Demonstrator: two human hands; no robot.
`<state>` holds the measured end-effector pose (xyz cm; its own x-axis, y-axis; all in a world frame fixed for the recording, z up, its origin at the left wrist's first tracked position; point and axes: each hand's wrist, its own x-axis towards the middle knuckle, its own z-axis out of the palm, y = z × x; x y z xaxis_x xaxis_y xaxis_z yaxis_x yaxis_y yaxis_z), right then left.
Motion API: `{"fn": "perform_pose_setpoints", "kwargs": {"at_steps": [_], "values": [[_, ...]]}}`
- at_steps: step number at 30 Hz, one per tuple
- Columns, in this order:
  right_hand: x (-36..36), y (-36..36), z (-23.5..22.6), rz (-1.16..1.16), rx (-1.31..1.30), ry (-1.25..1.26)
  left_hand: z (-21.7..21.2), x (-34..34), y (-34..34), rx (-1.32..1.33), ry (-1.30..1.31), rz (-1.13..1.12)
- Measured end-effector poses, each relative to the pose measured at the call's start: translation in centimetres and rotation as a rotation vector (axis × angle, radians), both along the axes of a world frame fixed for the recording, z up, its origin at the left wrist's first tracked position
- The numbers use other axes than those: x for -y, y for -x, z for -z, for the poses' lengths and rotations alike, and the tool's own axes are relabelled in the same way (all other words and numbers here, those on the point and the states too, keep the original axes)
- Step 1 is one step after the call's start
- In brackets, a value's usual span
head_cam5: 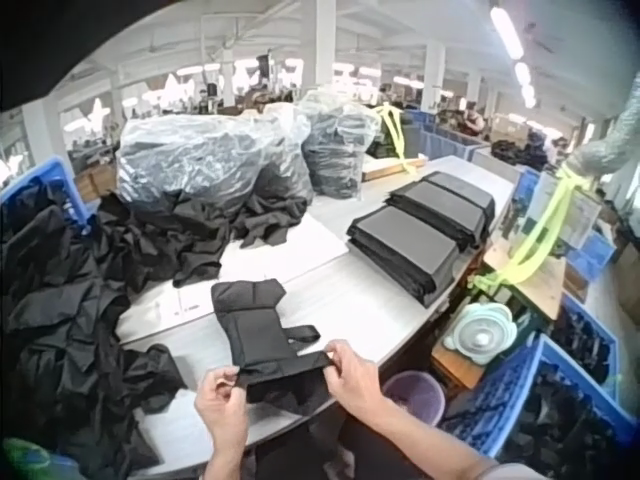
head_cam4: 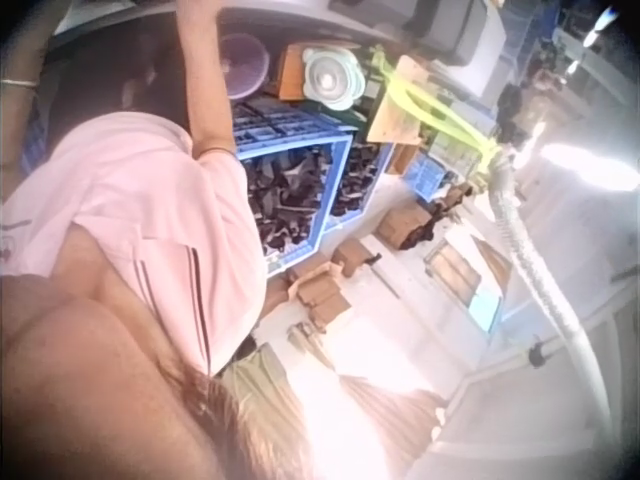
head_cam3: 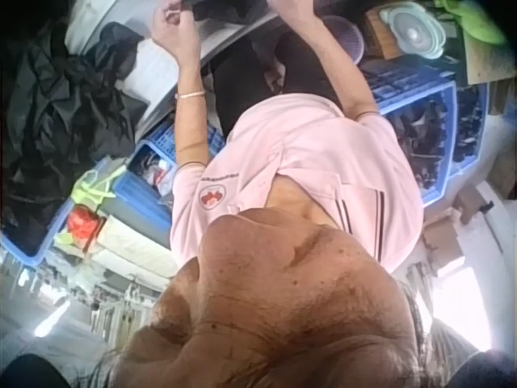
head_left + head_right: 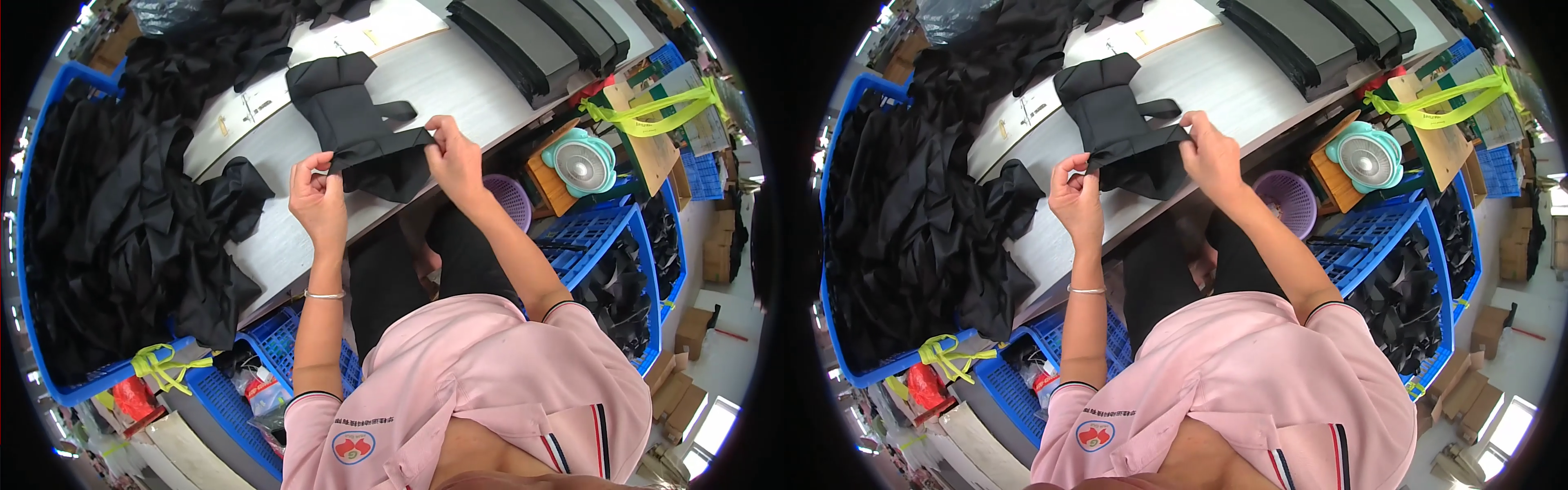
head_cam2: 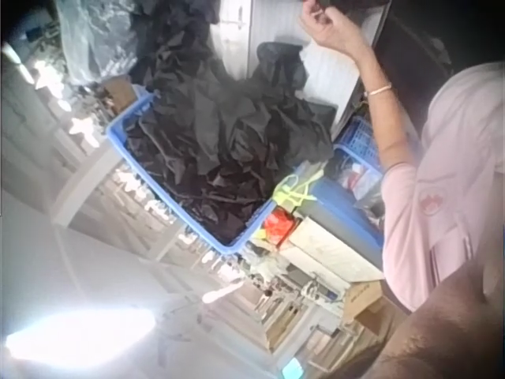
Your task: Inspecting and organizing black fabric components into bins within a workshop environment.
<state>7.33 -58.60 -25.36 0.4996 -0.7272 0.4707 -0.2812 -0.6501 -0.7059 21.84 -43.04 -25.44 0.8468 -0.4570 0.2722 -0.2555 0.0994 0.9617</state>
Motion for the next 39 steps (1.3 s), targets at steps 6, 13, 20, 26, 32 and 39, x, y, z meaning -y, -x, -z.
{"fn": "perform_pose_setpoints", "kwargs": {"at_steps": [6, 13, 20, 26, 32, 39], "values": [[-1.5, 0.6, 2.8, -0.254, -0.384, 0.116, 0.5, 0.8, 2.0, 0.642, -0.138, 0.128], [6.7, 3.6, -0.7, -0.119, -0.279, 0.069, -0.6, -1.2, -5.7, 0.15, -0.063, -0.017], [6.9, 3.1, -3.0, -0.252, -0.203, -0.037, -2.2, 1.1, 2.2, 0.235, -0.152, 0.072], [2.2, 2.9, -2.3, -0.095, -0.029, 0.354, 0.0, 3.5, 4.2, 0.555, -0.291, 0.0], [-1.4, 1.9, 1.8, -0.181, -0.181, 0.295, -0.7, 5.2, 4.1, 0.797, -0.282, 0.046], [-1.0, 1.1, 3.3, -0.286, -0.271, 0.023, -1.5, 5.8, 1.4, 0.519, -0.165, 0.03]]}}
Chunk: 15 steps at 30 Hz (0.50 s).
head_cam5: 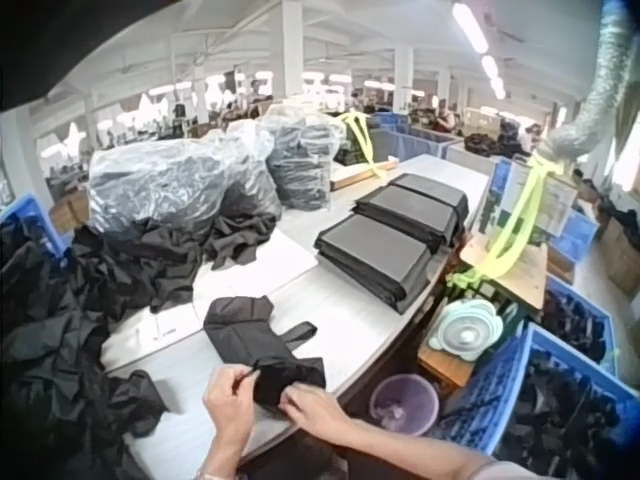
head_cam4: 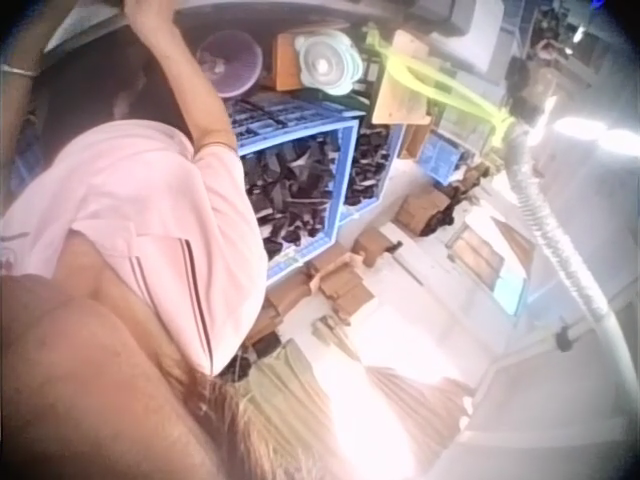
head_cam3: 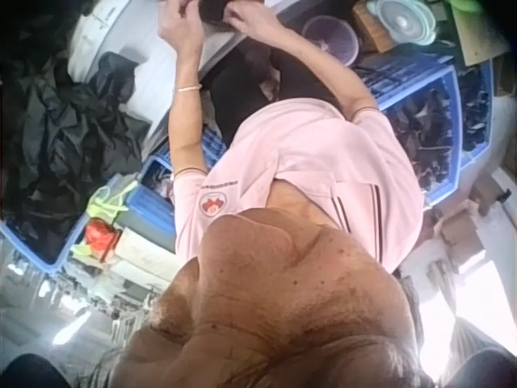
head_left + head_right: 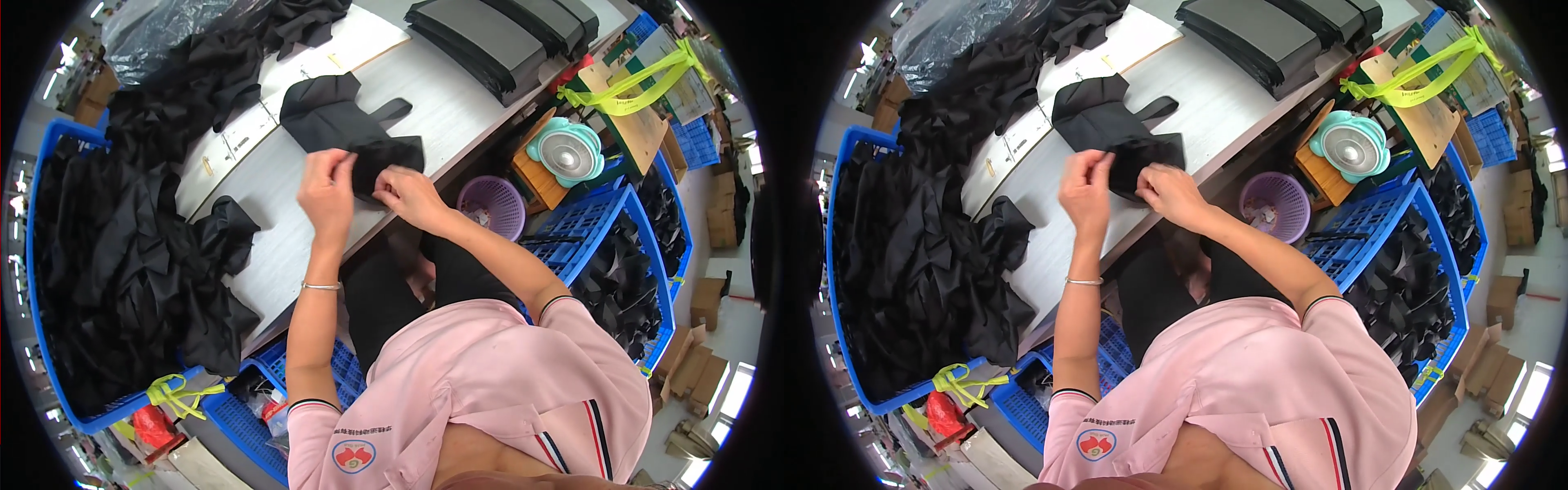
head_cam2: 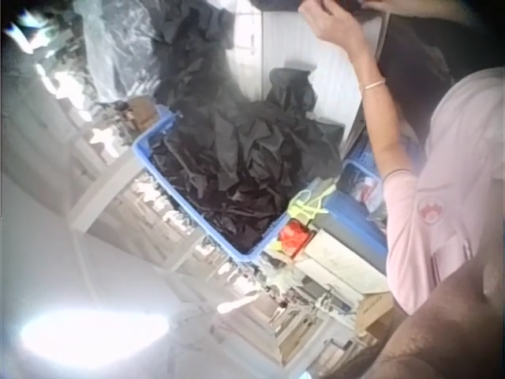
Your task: Inspecting and organizing black fabric components into bins within a workshop environment.
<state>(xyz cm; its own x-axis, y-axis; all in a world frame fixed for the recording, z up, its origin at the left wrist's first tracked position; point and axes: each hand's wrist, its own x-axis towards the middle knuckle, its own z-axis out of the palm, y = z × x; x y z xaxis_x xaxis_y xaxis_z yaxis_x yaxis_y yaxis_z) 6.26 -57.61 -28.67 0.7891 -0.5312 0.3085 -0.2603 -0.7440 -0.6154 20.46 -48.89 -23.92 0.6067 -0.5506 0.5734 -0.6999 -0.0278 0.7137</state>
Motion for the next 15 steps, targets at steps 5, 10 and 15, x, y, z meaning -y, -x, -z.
{"fn": "perform_pose_setpoints", "kwargs": {"at_steps": [5, 10, 15], "values": [[0.1, 0.8, -1.2, 0.077, 0.19, -0.104, -1.0, -0.9, -4.3, -0.139, 0.145, -0.101], [-1.8, -1.1, -3.5, 0.084, 0.212, -0.002, 0.9, -0.9, -3.6, -0.398, 0.198, -0.005], [-2.4, -3.3, -1.6, 0.002, 0.183, 0.183, 1.8, -0.9, -2.8, -0.432, 0.198, 0.018]]}}
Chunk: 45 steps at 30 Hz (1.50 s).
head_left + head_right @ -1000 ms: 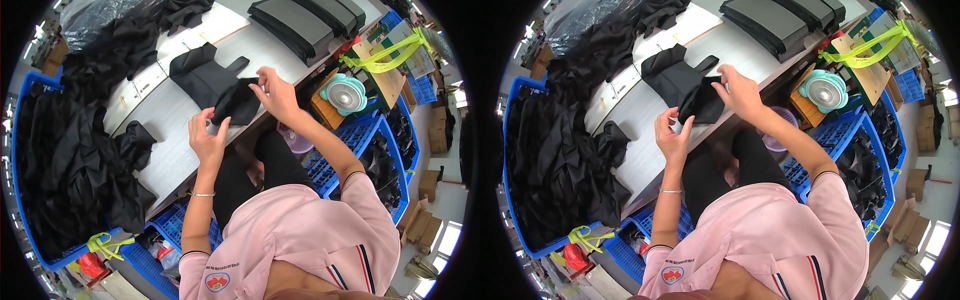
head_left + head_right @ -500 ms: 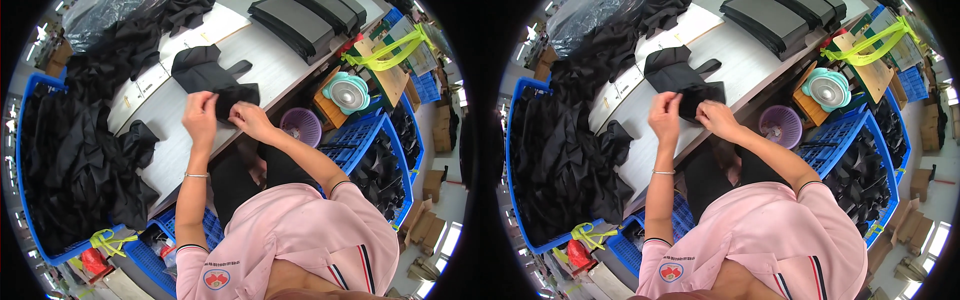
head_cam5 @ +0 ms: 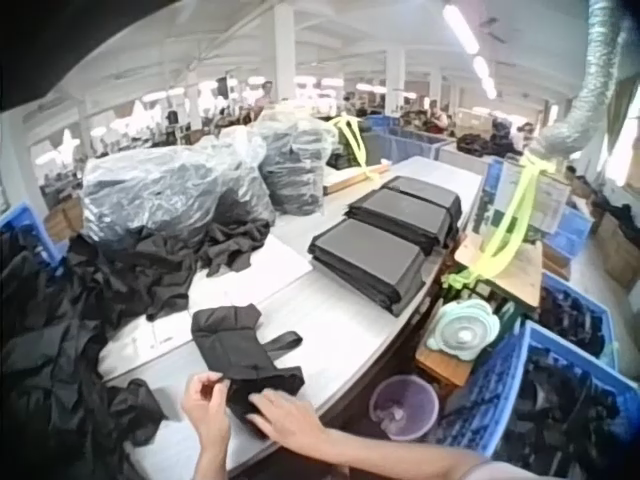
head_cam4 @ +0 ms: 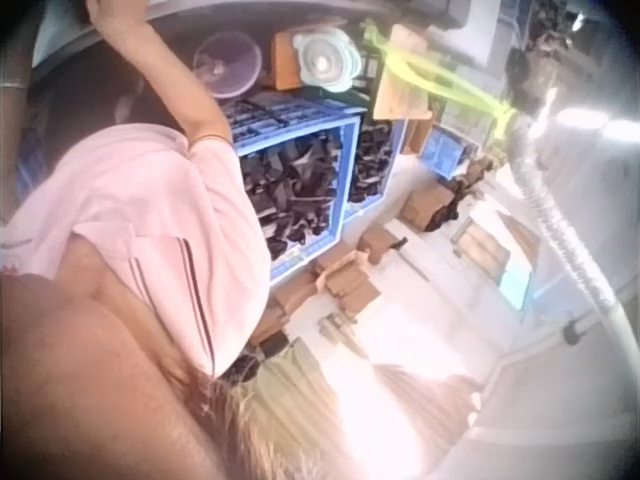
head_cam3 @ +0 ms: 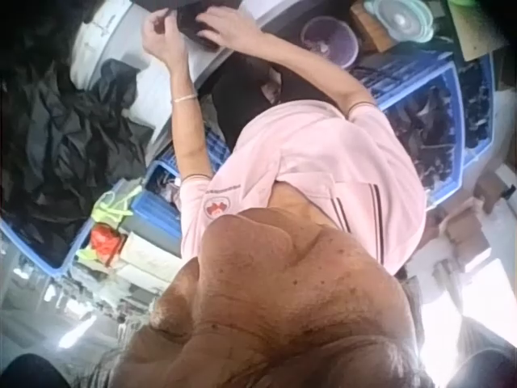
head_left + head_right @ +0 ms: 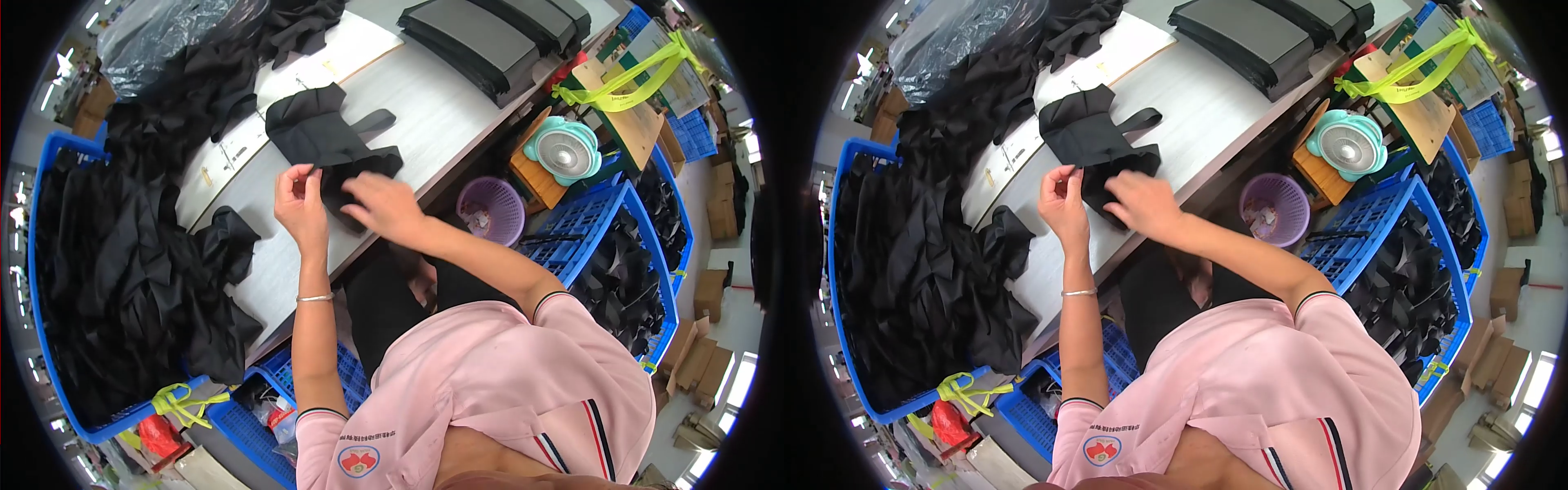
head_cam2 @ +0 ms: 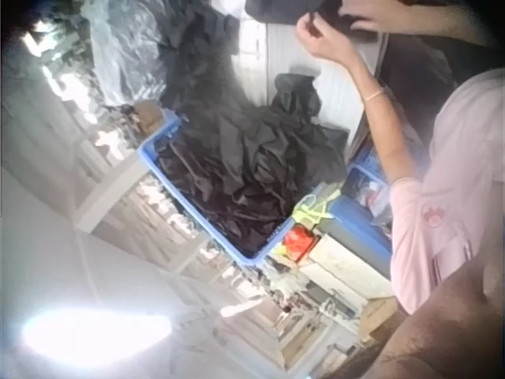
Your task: Inspecting and organizing black fabric components into bins within a workshop environment.
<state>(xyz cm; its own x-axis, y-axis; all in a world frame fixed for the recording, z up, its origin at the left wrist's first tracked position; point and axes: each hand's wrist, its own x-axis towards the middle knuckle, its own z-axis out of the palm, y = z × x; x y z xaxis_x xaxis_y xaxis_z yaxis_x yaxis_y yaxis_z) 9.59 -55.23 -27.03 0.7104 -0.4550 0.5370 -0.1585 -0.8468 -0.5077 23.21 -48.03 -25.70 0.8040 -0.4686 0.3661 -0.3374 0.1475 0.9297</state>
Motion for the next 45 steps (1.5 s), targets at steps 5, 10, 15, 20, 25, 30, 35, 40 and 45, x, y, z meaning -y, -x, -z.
{"fn": "perform_pose_setpoints", "kwargs": {"at_steps": [5, 10, 15, 20, 25, 30, 35, 40, 45], "values": [[-0.9, 0.4, -0.1, -0.353, 0.099, 0.118, -0.1, -1.1, -0.8, 0.107, -0.069, -0.108], [10.7, 3.0, -4.6, 0.285, 0.272, 0.425, -0.6, -3.1, -0.8, 0.085, -0.016, -0.161], [26.0, 7.1, -5.7, 0.76, -0.189, 0.401, -0.5, -4.6, 1.9, 0.041, -0.14, -0.176], [29.2, 7.9, -8.1, 0.576, -0.212, 0.01, -2.7, -6.1, 5.1, 0.019, -0.024, -0.266], [27.6, 9.0, -7.4, 0.627, -0.068, 0.215, -3.0, -6.5, 8.3, -0.099, 0.071, 0.034], [10.0, 10.9, -4.7, 0.374, -0.241, 0.48, -0.6, -5.7, 12.3, -0.57, 0.011, 0.581], [-1.7, 15.0, -4.4, 0.237, -0.151, 0.099, 2.7, -2.7, 15.8, -0.979, 0.042, 0.822], [-5.9, 18.4, -6.6, 0.016, -0.104, -0.523, 5.3, -2.9, 16.2, -1.1, 0.057, 1.102], [-4.9, 20.2, -6.3, -0.102, -0.054, -1.07, 1.5, -2.6, 16.9, -1.144, 0.391, 1.088]]}}
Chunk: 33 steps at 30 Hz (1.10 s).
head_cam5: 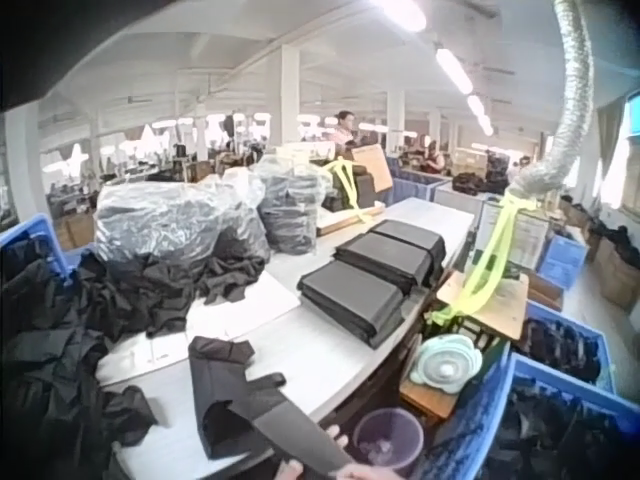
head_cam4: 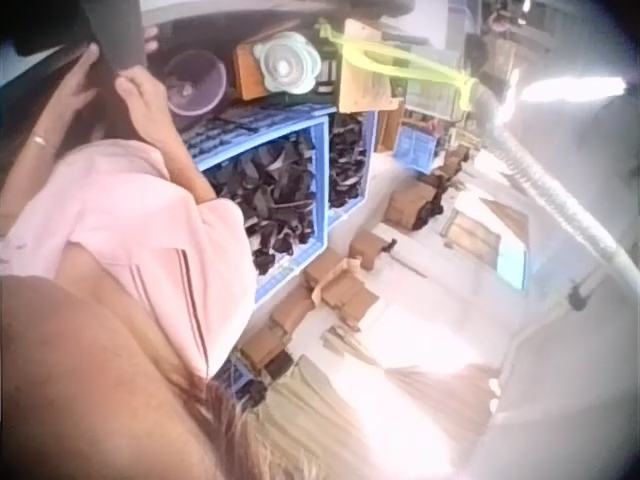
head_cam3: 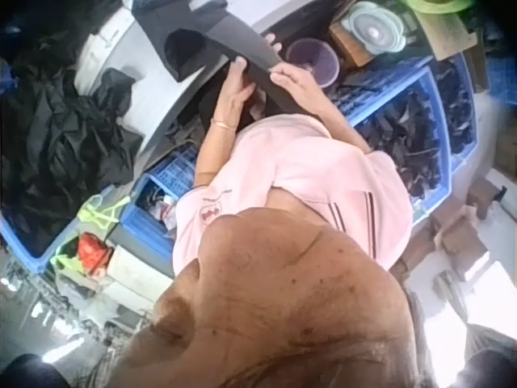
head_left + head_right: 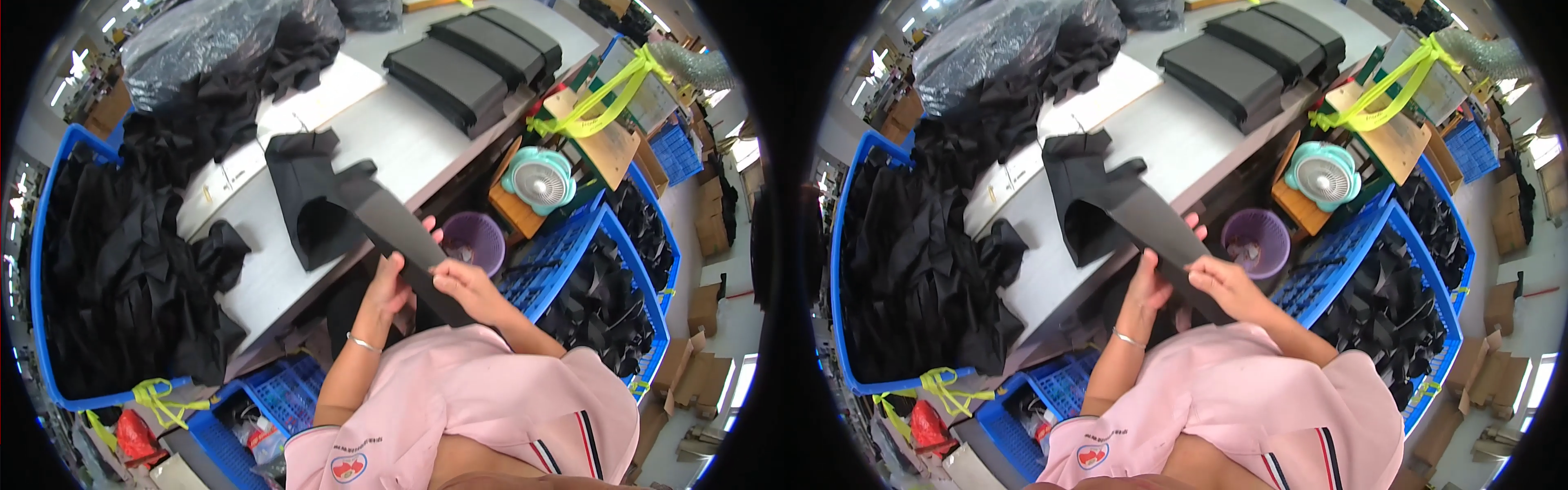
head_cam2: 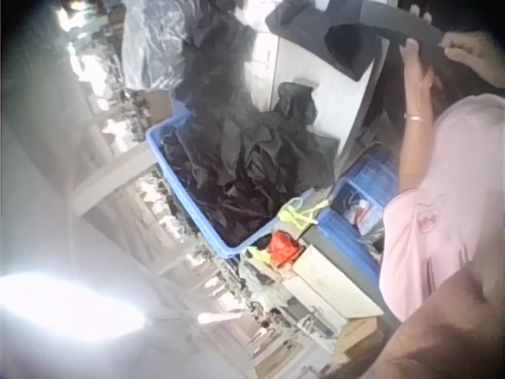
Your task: Inspecting and organizing black fabric components into bins within a workshop environment.
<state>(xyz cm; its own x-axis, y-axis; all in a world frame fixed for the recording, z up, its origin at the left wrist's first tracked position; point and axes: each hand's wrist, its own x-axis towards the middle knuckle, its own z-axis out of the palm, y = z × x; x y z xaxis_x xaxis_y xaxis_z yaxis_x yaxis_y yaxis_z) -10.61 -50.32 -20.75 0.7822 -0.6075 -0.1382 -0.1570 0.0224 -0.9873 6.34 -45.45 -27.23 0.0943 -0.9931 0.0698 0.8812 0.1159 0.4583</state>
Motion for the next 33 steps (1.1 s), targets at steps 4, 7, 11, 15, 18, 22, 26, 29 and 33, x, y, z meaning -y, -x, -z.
{"fn": "perform_pose_setpoints", "kwargs": {"at_steps": [4, 7, 11, 15, 18, 22, 26, 29, 33], "values": [[-0.5, -1.3, -0.2, 0.2, 0.028, 0.449, -2.9, -1.4, -1.1, -0.056, -0.178, -0.114], [-1.5, -2.5, 0.7, 0.24, 0.003, 0.546, -2.9, -2.7, -1.3, -0.024, -0.263, -0.178], [-2.6, -3.4, 1.4, 0.225, 0.026, 0.574, -2.8, -4.6, -1.6, -0.034, -0.286, -0.226], [-1.9, -2.2, 1.4, -0.043, -0.036, 0.174, -3.2, -6.1, -1.2, 0.516, -0.339, -0.514], [-0.7, -1.6, 0.2, -0.011, 0.031, -0.027, -2.4, -7.7, -2.9, 1.473, -0.608, -1.051], [0.3, -2.1, 2.1, -0.148, -0.009, 0.023, -2.2, -6.7, -8.7, 1.936, -0.677, -1.143], [-0.6, -4.0, 3.3, -0.058, -0.168, 0.432, -1.4, -4.7, -12.1, 1.961, -0.584, -1.039], [-1.5, -5.6, 2.5, 0.0, -0.107, 0.583, -3.1, -3.5, -10.8, 1.934, -0.398, -1.034], [-1.2, -9.6, 3.0, 0.068, -0.046, 0.787, -5.9, -2.6, -7.5, 1.928, -0.065, -0.857]]}}
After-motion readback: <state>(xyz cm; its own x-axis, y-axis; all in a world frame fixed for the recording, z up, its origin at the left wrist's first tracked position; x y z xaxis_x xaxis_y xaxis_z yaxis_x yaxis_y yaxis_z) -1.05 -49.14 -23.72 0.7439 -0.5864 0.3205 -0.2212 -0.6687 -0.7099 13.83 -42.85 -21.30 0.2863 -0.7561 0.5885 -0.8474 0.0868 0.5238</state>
